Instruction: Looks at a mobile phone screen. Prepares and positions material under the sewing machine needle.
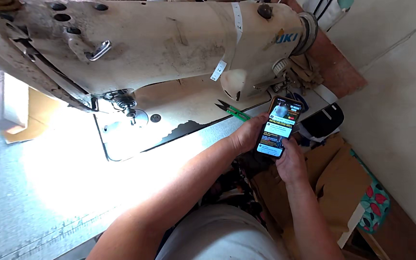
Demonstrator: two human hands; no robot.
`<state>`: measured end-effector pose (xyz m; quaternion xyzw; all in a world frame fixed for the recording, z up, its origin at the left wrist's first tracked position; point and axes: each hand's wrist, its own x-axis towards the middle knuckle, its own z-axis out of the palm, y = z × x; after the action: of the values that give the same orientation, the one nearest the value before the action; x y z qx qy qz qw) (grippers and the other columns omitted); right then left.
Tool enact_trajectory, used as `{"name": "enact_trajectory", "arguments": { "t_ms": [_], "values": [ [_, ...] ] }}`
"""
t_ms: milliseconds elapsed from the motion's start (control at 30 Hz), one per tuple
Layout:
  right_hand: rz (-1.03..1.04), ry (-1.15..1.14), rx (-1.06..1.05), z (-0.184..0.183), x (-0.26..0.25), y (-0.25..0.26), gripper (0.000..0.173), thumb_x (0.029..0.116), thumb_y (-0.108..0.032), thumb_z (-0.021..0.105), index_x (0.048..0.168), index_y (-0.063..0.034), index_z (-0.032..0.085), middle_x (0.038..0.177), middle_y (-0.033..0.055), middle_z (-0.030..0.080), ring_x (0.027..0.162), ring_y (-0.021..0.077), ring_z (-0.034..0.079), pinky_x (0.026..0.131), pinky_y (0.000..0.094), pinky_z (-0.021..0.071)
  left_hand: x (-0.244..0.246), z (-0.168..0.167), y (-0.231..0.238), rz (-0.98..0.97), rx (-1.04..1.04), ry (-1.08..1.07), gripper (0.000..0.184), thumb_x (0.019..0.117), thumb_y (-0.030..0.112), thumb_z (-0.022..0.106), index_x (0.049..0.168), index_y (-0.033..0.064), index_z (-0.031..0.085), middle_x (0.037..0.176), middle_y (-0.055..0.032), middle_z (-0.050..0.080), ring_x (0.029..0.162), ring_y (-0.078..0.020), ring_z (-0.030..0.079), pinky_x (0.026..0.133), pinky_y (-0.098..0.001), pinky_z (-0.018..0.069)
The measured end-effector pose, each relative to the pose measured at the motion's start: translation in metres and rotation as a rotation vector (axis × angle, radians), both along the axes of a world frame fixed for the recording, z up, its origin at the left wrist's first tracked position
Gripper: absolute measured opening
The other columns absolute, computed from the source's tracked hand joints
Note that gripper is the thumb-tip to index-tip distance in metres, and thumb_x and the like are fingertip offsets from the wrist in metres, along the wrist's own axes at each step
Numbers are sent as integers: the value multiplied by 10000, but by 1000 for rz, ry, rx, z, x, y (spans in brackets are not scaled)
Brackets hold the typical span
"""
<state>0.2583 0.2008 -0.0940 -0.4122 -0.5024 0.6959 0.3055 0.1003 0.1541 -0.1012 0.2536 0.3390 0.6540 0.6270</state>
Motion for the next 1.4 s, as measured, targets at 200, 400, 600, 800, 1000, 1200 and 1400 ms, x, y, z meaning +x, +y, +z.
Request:
{"name": "enact_trajectory", "arguments": {
  "t_ms": [200, 400, 600, 800, 1000, 1200, 1400],
  "values": [
    [11, 17, 25, 0, 0, -1, 356, 1069, -129, 374, 1406, -76, 472, 1165, 124, 692, 1015, 209, 722, 831, 386, 627, 0, 0, 0, 0, 1, -10, 443, 1117, 364, 203, 1406, 161, 471, 1155, -53, 709, 1022, -153, 707, 883, -373, 594],
    [20, 12, 31, 0, 1, -1, 373, 1054, -109, 408, 1421, -77, 467, 1177, 131, 685, 1029, 216, 717, 839, 395, 626, 0, 0, 0, 1, -12, -4, 448, 1117, 364, 205, 1429, 167, 459, 1183, -57, 698, 1042, -159, 699, 898, -381, 587],
    [22, 12, 29, 1, 0, 0, 372, 1038, -86, 414, 1405, -66, 471, 1171, 137, 684, 1018, 223, 722, 836, 397, 629, -1, -2, 1, -9, -5, -12, 446, 1115, 374, 202, 1409, 170, 468, 1167, -55, 703, 1033, -155, 701, 889, -379, 588],
    [4, 15, 20, 2, -1, -1, 352, 1076, -113, 368, 1409, -69, 474, 1165, 136, 688, 1022, 222, 720, 842, 405, 626, -1, -3, 2, -9, 5, -11, 445, 1113, 367, 203, 1421, 176, 461, 1174, -55, 702, 1037, -160, 703, 888, -382, 591],
    [2, 2, 16, 1, -2, 1, 340, 1080, -129, 365, 1397, -70, 474, 1169, 136, 685, 1023, 228, 718, 842, 408, 624, -1, -1, 1, -8, 6, -13, 457, 1112, 374, 197, 1430, 175, 458, 1175, -49, 703, 1038, -156, 702, 890, -384, 592],
    [-10, 4, 7, 1, -3, 1, 348, 1086, -147, 343, 1400, -83, 478, 1179, 132, 680, 1040, 222, 710, 844, 401, 620, -1, -2, 1, -12, 9, -4, 459, 1110, 377, 196, 1426, 174, 461, 1182, -50, 701, 1045, -158, 700, 897, -387, 589],
    [5, 14, 9, 1, -1, 0, 371, 1077, -129, 354, 1426, -84, 469, 1195, 132, 683, 1049, 226, 712, 850, 405, 621, -1, -2, 1, -5, -1, 2, 448, 1112, 371, 203, 1415, 171, 465, 1175, -52, 699, 1041, -157, 698, 901, -384, 585]
  ]
}}
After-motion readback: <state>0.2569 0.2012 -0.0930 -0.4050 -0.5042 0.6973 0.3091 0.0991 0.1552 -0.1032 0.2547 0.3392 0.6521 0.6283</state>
